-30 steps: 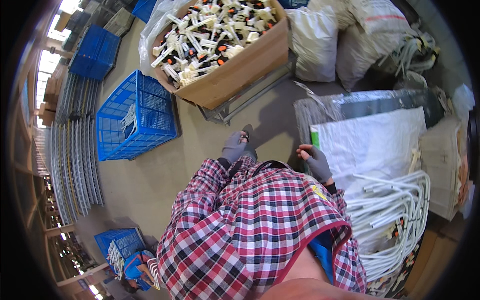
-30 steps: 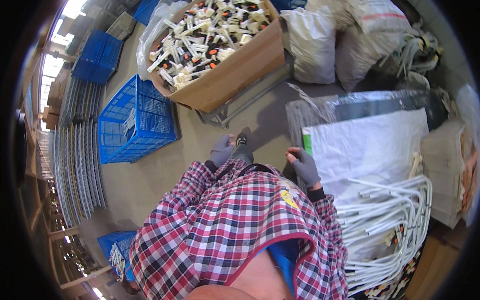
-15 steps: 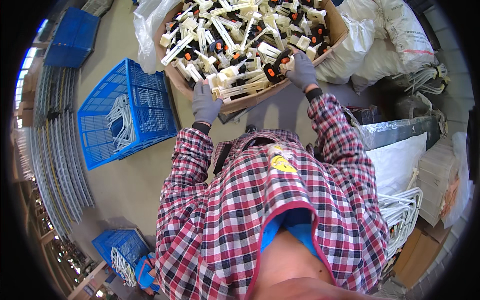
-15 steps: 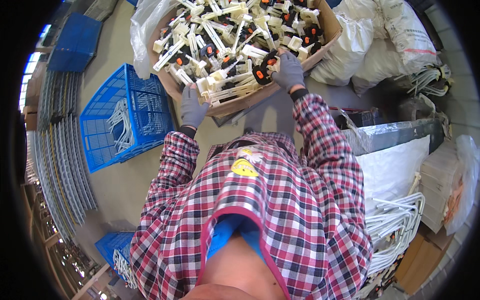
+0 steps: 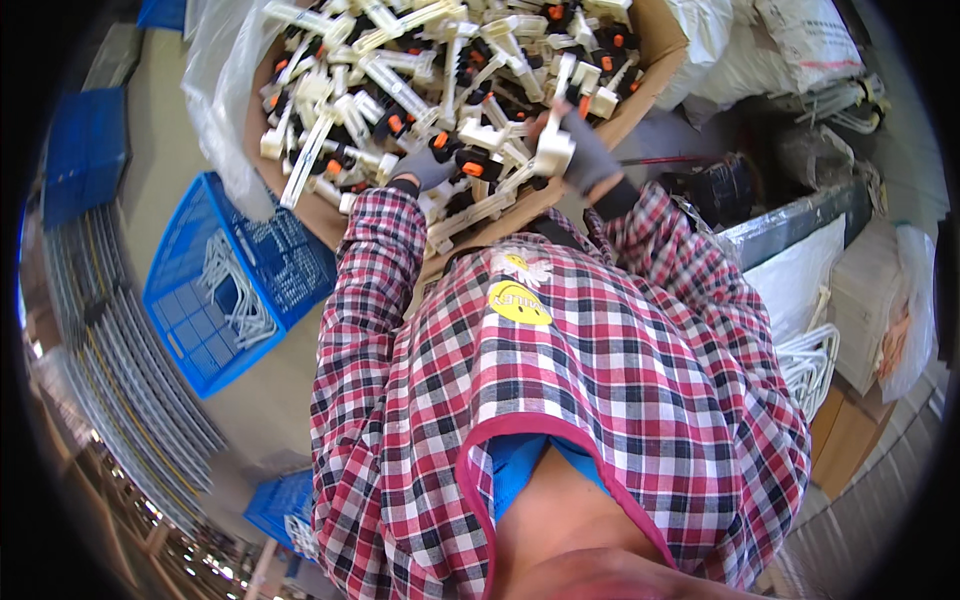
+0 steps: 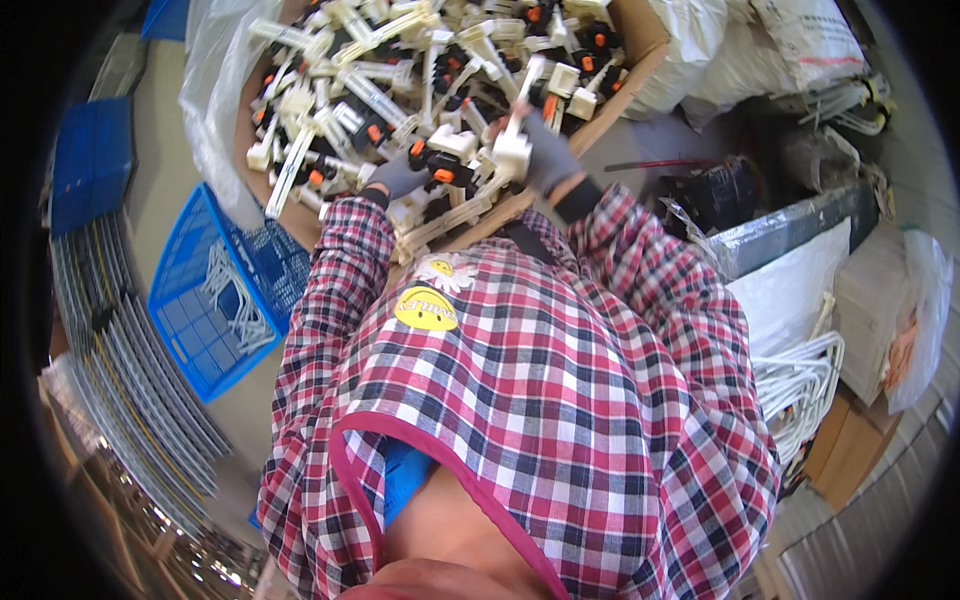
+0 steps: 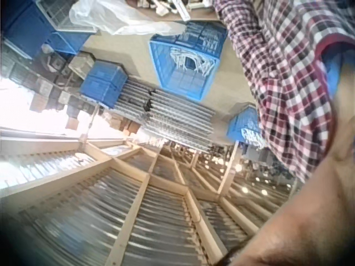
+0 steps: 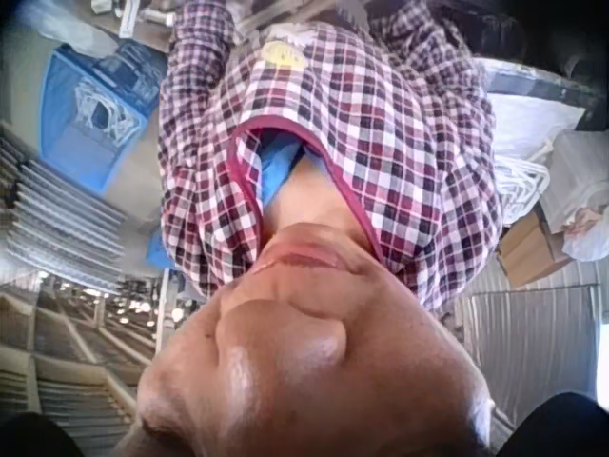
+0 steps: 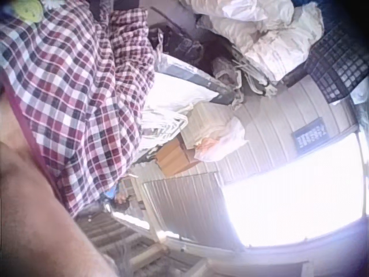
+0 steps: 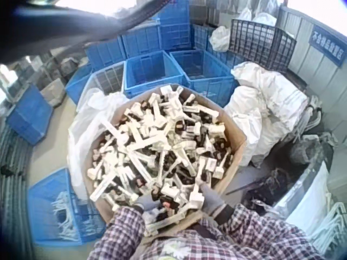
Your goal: The person repeatedly picks white plastic rods and small connectors from a table, joins them by hand, and places the assembled units into a blue basket. The person also gathers loose connectors from a cardboard box and adds them to the pile on the table.
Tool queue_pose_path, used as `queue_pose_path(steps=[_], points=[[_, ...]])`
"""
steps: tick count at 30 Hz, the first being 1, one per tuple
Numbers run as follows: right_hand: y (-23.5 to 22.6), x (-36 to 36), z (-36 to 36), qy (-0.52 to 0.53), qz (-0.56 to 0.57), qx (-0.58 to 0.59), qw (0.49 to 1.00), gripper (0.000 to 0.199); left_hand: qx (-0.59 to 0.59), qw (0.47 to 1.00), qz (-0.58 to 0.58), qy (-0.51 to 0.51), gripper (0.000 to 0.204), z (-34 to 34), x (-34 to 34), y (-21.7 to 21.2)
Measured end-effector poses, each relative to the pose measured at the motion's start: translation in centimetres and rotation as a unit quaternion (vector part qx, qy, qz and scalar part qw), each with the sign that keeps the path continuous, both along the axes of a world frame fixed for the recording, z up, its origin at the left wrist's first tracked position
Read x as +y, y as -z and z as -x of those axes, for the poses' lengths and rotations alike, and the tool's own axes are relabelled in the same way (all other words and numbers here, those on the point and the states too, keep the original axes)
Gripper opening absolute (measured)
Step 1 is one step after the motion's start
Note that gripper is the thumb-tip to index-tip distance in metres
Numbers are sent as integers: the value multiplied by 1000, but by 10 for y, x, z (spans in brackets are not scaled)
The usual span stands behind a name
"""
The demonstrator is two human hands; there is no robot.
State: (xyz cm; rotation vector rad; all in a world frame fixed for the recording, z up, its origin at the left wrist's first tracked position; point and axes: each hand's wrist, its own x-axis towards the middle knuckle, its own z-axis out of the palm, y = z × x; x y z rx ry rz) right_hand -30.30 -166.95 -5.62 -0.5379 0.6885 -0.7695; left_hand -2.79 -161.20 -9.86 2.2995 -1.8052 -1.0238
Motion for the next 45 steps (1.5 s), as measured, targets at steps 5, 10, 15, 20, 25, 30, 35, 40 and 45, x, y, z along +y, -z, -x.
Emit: queue_pose_path(steps=[5, 10, 15, 20, 25, 30, 35, 40, 45], points=[[-1, 94, 5, -35, -297, 86, 950, 36, -76, 992, -96, -24, 102, 20, 14, 12], [64, 104, -5, 25, -104, 254, 961, 36, -74, 992, -103, 18, 101, 34, 15, 14], [77, 100, -16, -8, -159, 406, 900, 68, -79, 972, -194, 104, 106, 29, 8, 13], [113, 84, -23, 54, -218, 352, 909, 88, -75, 966, -205, 138, 112, 26, 12, 23], [110, 59, -13, -10, -251, 315, 915, 72, -42, 976, -177, 122, 121, 27, 18, 46], [169, 70, 3, 27, -192, 373, 908, 53, 64, 982, -162, 67, 122, 53, 20, 61], [153, 100, 14, 1, -224, 219, 950, 39, 105, 978, -157, 89, 106, 43, 27, 77], [124, 120, -6, -69, -108, 239, 963, 38, 122, 975, -163, 83, 101, 29, 49, 61], [163, 119, -9, -117, -198, 135, 964, 52, 65, 967, -221, 110, 104, 31, 47, 67]])
